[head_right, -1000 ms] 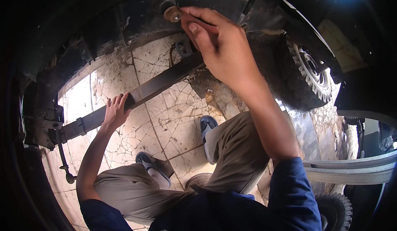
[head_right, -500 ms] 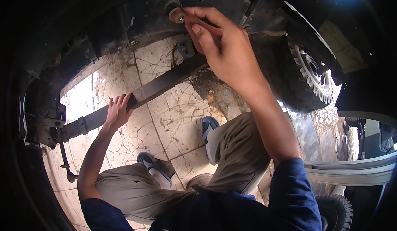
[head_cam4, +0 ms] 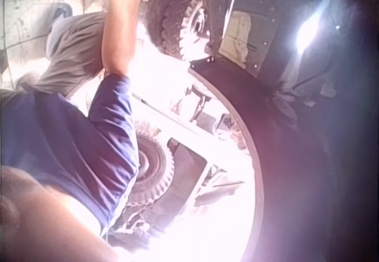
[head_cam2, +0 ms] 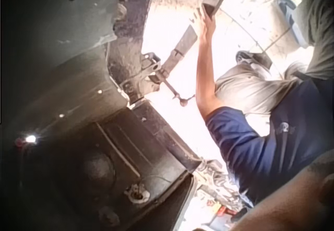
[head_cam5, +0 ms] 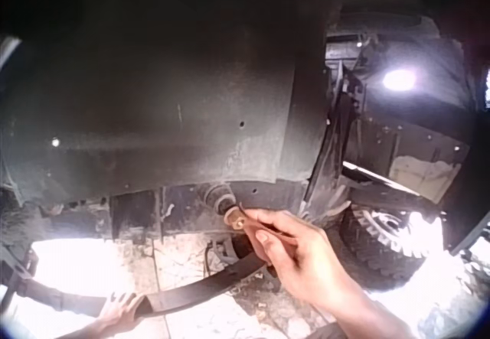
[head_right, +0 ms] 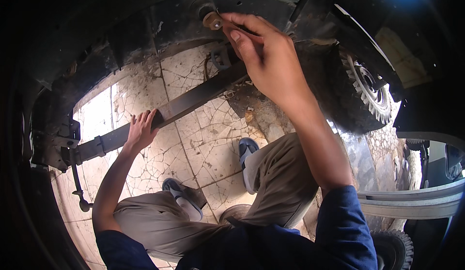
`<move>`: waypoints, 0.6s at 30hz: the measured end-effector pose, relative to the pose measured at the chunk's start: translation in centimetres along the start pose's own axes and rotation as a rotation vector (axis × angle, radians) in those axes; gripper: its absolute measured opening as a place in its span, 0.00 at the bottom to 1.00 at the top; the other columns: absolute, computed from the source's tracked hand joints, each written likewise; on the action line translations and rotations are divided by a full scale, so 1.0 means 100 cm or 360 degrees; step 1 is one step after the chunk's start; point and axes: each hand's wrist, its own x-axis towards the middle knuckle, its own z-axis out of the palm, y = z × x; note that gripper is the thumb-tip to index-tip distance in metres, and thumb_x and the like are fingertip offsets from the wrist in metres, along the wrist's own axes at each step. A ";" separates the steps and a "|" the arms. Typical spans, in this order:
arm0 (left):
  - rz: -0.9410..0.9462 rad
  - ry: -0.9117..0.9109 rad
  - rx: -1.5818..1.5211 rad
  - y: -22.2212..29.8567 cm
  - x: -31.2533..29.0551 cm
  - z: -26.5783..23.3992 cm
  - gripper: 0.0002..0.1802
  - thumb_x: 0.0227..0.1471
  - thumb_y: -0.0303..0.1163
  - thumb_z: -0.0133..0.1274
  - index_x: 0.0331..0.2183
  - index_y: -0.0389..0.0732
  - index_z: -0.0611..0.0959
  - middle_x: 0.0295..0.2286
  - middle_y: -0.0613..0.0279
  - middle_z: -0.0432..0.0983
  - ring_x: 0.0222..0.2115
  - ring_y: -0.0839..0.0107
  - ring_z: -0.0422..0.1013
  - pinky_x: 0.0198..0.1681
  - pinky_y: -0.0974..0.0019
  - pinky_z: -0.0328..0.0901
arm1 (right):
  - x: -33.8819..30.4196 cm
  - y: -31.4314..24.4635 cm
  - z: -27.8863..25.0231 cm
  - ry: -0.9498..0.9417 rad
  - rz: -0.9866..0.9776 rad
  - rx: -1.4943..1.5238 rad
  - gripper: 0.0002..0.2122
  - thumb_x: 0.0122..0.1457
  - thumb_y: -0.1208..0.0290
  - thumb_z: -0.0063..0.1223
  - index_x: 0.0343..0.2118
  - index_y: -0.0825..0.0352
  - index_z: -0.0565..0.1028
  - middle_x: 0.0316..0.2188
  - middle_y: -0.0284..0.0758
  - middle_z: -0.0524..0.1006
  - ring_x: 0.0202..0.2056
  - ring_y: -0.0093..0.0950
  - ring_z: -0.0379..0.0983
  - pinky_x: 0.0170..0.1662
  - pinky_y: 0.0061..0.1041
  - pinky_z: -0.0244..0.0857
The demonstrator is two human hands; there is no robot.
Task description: The person is sanding a metal part under a vehicle using a sanding block. They are sitting on the floor and working on the underside of the vehicle.
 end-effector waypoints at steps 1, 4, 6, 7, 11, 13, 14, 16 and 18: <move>-0.0003 -0.0001 0.0004 -0.001 -0.001 0.001 0.43 0.51 0.44 0.60 0.63 0.46 0.61 0.56 0.54 0.65 0.58 0.57 0.61 0.62 0.40 0.52 | 0.000 0.002 -0.001 0.0002 -0.0040 -0.0055 0.13 0.65 0.75 0.49 0.51 0.70 0.76 0.39 0.39 0.80 0.40 0.22 0.79 0.41 0.21 0.71; 0.0003 0.0002 -0.0015 -0.001 -0.002 0.000 0.43 0.51 0.44 0.60 0.63 0.46 0.61 0.55 0.54 0.65 0.58 0.57 0.61 0.62 0.40 0.52 | 0.000 -0.009 -0.002 0.0016 -0.0023 -0.0083 0.12 0.65 0.76 0.49 0.50 0.70 0.76 0.37 0.39 0.80 0.39 0.24 0.80 0.41 0.21 0.70; 0.0007 0.0004 -0.0022 -0.001 -0.002 0.000 0.43 0.51 0.44 0.60 0.63 0.46 0.61 0.55 0.54 0.65 0.57 0.57 0.61 0.62 0.40 0.52 | 0.000 -0.011 -0.002 -0.0004 0.0052 -0.0072 0.12 0.65 0.76 0.49 0.50 0.70 0.76 0.37 0.39 0.80 0.38 0.25 0.80 0.41 0.21 0.70; 0.0006 0.0004 -0.0017 -0.001 -0.001 0.000 0.43 0.51 0.44 0.60 0.63 0.46 0.61 0.55 0.54 0.65 0.57 0.57 0.61 0.62 0.40 0.52 | -0.001 -0.006 -0.001 -0.0028 0.0098 -0.0074 0.13 0.65 0.75 0.49 0.50 0.70 0.76 0.37 0.39 0.80 0.37 0.26 0.80 0.41 0.22 0.70; -0.0005 -0.0016 -0.0016 0.000 0.000 0.000 0.43 0.51 0.43 0.60 0.63 0.46 0.61 0.55 0.54 0.65 0.57 0.57 0.61 0.62 0.40 0.52 | -0.002 -0.001 -0.001 0.0024 -0.0010 -0.0163 0.13 0.65 0.73 0.50 0.50 0.70 0.76 0.36 0.39 0.81 0.35 0.24 0.79 0.41 0.22 0.70; -0.0001 0.0003 -0.0006 -0.001 -0.001 0.000 0.43 0.51 0.43 0.60 0.64 0.46 0.60 0.55 0.54 0.65 0.57 0.57 0.61 0.62 0.40 0.52 | -0.002 -0.004 -0.001 0.0019 0.0020 -0.0146 0.13 0.65 0.72 0.50 0.51 0.71 0.76 0.37 0.40 0.82 0.36 0.24 0.79 0.42 0.23 0.70; 0.0001 0.0012 -0.0002 -0.001 -0.002 0.000 0.43 0.51 0.43 0.60 0.64 0.46 0.60 0.55 0.54 0.65 0.57 0.57 0.61 0.62 0.40 0.52 | -0.002 -0.005 -0.002 0.0017 0.0036 -0.0137 0.14 0.65 0.72 0.50 0.51 0.71 0.76 0.37 0.40 0.82 0.36 0.24 0.79 0.42 0.23 0.70; 0.0002 0.0010 -0.0003 -0.001 -0.002 0.001 0.43 0.51 0.43 0.60 0.64 0.46 0.60 0.55 0.54 0.65 0.57 0.57 0.61 0.62 0.40 0.52 | -0.002 -0.005 -0.002 -0.0030 0.0175 -0.0079 0.14 0.64 0.73 0.51 0.51 0.70 0.76 0.37 0.42 0.82 0.37 0.28 0.80 0.44 0.24 0.70; 0.0000 0.0003 -0.0004 -0.001 -0.001 0.001 0.44 0.51 0.43 0.60 0.64 0.46 0.60 0.55 0.54 0.65 0.58 0.57 0.61 0.62 0.40 0.52 | -0.002 -0.008 -0.001 -0.0019 0.0226 -0.0021 0.14 0.64 0.73 0.51 0.51 0.70 0.76 0.37 0.43 0.82 0.38 0.31 0.81 0.44 0.25 0.70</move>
